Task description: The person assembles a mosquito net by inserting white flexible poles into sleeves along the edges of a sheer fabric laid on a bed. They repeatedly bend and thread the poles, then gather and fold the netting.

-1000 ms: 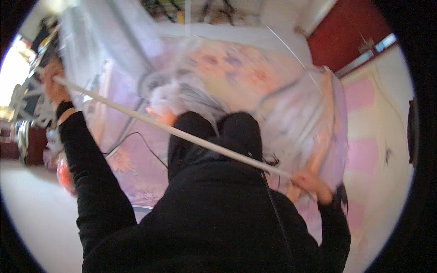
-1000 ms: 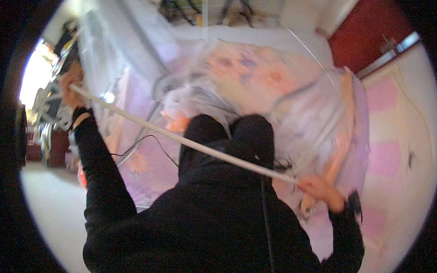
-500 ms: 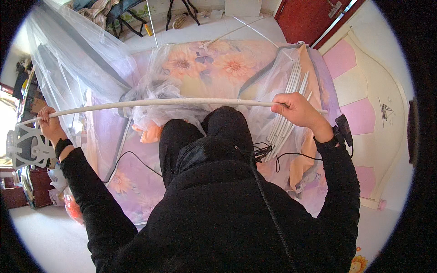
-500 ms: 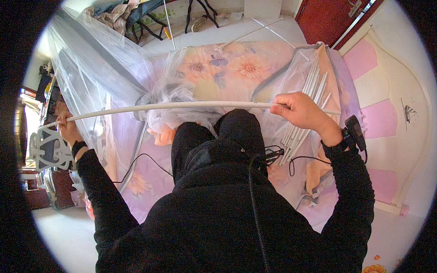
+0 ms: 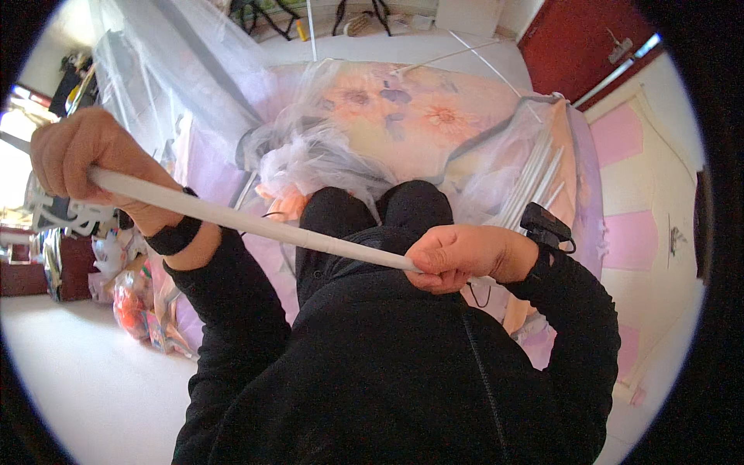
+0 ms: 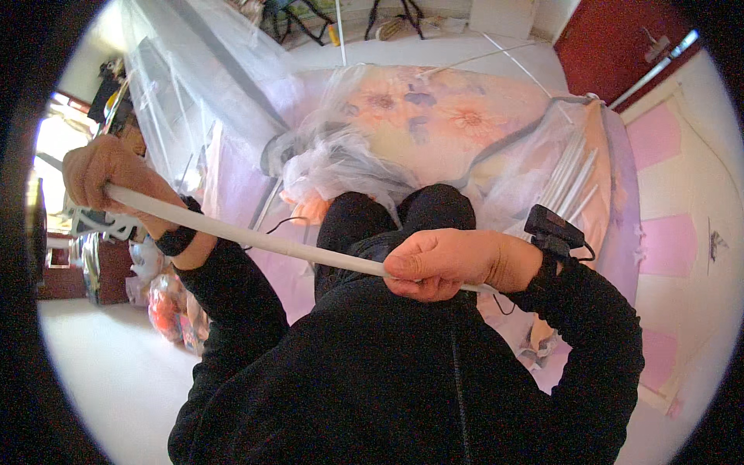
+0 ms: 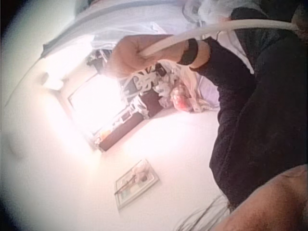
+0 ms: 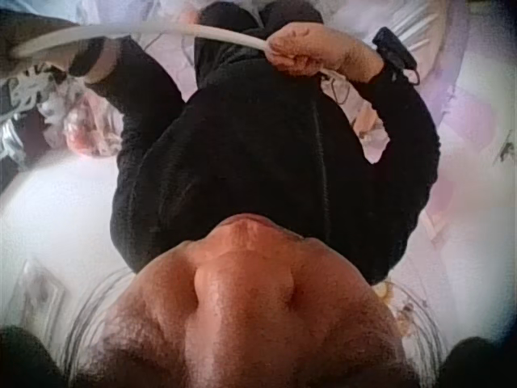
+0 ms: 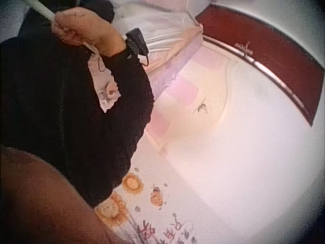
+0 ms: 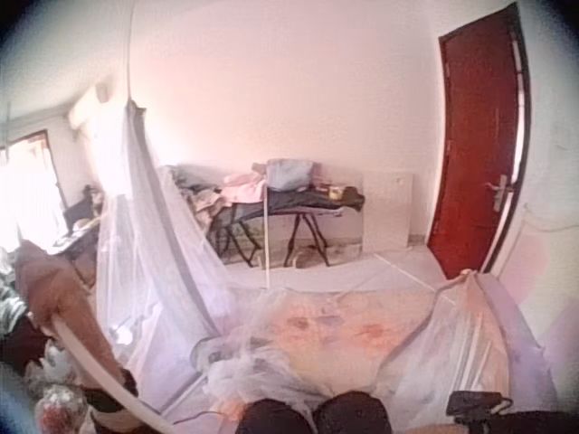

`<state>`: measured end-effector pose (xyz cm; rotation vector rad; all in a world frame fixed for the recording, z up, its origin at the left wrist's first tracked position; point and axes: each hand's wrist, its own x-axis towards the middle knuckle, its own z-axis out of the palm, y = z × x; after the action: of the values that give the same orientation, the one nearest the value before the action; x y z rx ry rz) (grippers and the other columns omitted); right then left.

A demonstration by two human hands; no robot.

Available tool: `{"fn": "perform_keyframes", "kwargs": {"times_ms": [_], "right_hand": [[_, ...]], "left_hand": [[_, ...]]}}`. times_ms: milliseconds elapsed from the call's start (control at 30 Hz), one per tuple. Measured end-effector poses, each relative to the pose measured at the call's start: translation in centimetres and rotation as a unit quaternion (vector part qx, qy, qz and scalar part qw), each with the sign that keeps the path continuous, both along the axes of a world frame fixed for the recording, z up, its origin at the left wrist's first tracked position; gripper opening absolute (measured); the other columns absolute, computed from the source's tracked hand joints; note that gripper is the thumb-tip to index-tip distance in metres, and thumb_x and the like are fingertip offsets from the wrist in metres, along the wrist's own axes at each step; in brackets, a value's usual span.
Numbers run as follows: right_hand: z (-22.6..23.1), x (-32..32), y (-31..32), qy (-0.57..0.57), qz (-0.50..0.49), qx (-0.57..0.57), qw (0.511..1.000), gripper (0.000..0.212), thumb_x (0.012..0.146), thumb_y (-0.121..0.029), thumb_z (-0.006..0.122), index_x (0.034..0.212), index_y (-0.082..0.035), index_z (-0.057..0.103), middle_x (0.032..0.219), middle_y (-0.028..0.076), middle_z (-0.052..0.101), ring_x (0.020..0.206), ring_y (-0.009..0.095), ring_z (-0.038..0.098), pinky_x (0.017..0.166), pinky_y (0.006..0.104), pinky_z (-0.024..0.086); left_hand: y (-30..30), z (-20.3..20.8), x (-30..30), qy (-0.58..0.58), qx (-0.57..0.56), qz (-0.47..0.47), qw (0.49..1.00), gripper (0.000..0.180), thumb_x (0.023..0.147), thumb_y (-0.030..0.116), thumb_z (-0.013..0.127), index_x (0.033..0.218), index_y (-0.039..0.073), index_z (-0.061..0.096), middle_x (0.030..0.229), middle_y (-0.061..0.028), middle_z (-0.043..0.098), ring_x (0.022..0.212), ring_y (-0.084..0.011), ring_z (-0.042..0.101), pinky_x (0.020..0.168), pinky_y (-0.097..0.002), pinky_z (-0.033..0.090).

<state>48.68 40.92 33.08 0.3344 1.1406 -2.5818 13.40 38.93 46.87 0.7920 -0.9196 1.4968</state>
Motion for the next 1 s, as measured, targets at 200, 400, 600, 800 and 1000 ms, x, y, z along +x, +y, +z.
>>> {"fn": "perform_keyframes", "kwargs": {"times_ms": [200, 400, 600, 800, 1000], "right_hand": [[0.4, -1.0, 0.2, 0.073, -0.178, 0.418, 0.888, 0.039, 0.096, -0.038, 0.044, 0.076, -0.005, 0.049, 0.058, 0.001, 0.04, 0.047, 0.012, 0.038, 0.043, 0.0288, 0.033], [-1.1, -1.8, 2.2, -0.049, -0.254, 0.801, 0.539, 0.031, 0.092, -0.031, 0.051, 0.078, -0.004, 0.046, 0.068, 0.013, 0.057, 0.064, 0.036, 0.056, 0.051, 0.0437, 0.042], [-1.9, -1.1, 3.3, -0.034, -0.339, 0.58, 0.74, 0.018, 0.087, -0.021, 0.061, 0.084, -0.005, 0.053, 0.067, 0.01, 0.055, 0.059, 0.024, 0.054, 0.054, 0.0343, 0.042], [-3.0, -0.3, 3.3, -0.071, -0.379, 0.592, 0.708, 0.016, 0.089, -0.019, 0.058, 0.09, -0.003, 0.058, 0.067, 0.008, 0.057, 0.06, 0.015, 0.052, 0.057, 0.0297, 0.042], [-3.9, 0.5, 3.4, -0.074, -0.383, 0.557, 0.733, 0.013, 0.089, -0.015, 0.058, 0.09, -0.002, 0.056, 0.067, 0.006, 0.055, 0.063, 0.012, 0.051, 0.058, 0.0262, 0.041]], "left_hand": [[-0.3, 1.0, 0.0, 0.174, -0.214, 0.244, 0.93, 0.044, 0.097, 0.033, 0.036, 0.056, 0.016, 0.031, 0.045, 0.006, 0.029, 0.035, -0.0041, 0.026, 0.033, -0.0182, 0.025], [2.0, -2.4, -0.2, 0.131, -0.445, 0.468, 0.753, 0.057, 0.094, 0.058, 0.026, 0.059, 0.013, 0.032, 0.049, 0.0039, 0.023, 0.039, -0.0074, 0.022, 0.035, -0.0207, 0.021], [2.7, -3.9, 0.9, 0.066, -0.504, 0.501, 0.701, 0.05, 0.096, 0.05, 0.034, 0.063, 0.012, 0.035, 0.049, 0.0029, 0.025, 0.039, -0.0082, 0.023, 0.032, -0.0213, 0.021], [4.0, -5.6, 1.7, 0.081, -0.496, 0.466, 0.728, 0.05, 0.097, 0.049, 0.033, 0.066, 0.011, 0.036, 0.051, 0.0023, 0.028, 0.041, -0.0086, 0.025, 0.033, -0.0217, 0.023], [4.9, -7.1, 2.3, 0.079, -0.509, 0.439, 0.736, 0.048, 0.097, 0.049, 0.032, 0.07, 0.01, 0.039, 0.054, 0.0018, 0.029, 0.043, -0.0087, 0.024, 0.037, -0.0215, 0.024]]}}
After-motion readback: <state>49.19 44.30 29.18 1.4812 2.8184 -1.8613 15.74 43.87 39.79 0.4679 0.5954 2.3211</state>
